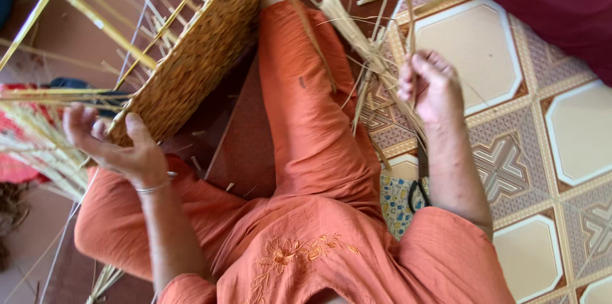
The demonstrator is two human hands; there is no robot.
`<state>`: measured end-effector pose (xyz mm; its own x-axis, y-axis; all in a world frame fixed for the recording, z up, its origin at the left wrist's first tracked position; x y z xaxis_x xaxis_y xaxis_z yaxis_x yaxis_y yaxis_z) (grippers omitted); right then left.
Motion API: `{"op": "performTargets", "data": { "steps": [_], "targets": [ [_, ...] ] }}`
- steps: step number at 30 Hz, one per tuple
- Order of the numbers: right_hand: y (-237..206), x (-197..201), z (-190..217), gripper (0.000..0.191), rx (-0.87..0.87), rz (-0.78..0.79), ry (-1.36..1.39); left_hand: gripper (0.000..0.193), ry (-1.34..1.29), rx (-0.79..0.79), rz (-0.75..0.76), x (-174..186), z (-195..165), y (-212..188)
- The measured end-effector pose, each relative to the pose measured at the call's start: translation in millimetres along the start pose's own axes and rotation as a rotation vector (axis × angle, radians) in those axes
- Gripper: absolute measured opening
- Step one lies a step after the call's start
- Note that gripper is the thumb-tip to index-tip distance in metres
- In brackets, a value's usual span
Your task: The person weaves a basket using dried palm leaves, interlacing them through a pre-formed frame. They sit on the floor, manipulating the leaves by hand to build up the basket walls.
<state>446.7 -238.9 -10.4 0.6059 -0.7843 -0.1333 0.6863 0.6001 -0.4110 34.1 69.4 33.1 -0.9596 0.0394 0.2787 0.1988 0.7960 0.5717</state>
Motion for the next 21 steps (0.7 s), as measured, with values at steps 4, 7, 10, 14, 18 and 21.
{"op": "performTargets", "data": {
  "steps": [4, 7, 10, 14, 18, 21],
  "targets": [
    [-13, -60, -38, 0.01, -0.104, 0.236, 0.227, 0.01, 0.1, 0.1, 0.295, -41, -27, -34],
    [-26, -96, -68, 0.007, -0.125, 0.355, 0.269, 0.033, -0.464, 0.385, 0.724, -106, -39, -58],
    [-38, -116, -92, 0.008, -0.09, 0.33, 0.059, 0.042, -0.72, 0.51, 0.767, -155, -37, -54],
    [-50, -129, -108, 0.012, -0.054, 0.351, -0.093, 0.03, -0.948, 0.666, 0.566, -188, -10, -41],
    [-57, -133, -111, 0.012, -0.019, 0.497, -0.108, 0.028, -0.995, 0.709, 0.528, -178, 14, -39],
    [-58, -129, -115, 0.013, -0.102, 0.574, -0.314, 0.028, -1.085, 0.822, 0.435, -165, 32, -31]
  ]
}}
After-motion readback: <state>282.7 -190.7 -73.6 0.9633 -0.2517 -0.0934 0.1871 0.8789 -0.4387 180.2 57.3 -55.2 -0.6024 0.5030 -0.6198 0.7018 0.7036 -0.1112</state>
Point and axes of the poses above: each hand's wrist, its own y-axis towards the middle knuckle, its own x-axis out of the back of the hand, z = x × y, the point moved 5 cm from there along y, towards the middle knuckle, and after that the axes turned 12 degrees about -y, right-handed, at the moved point
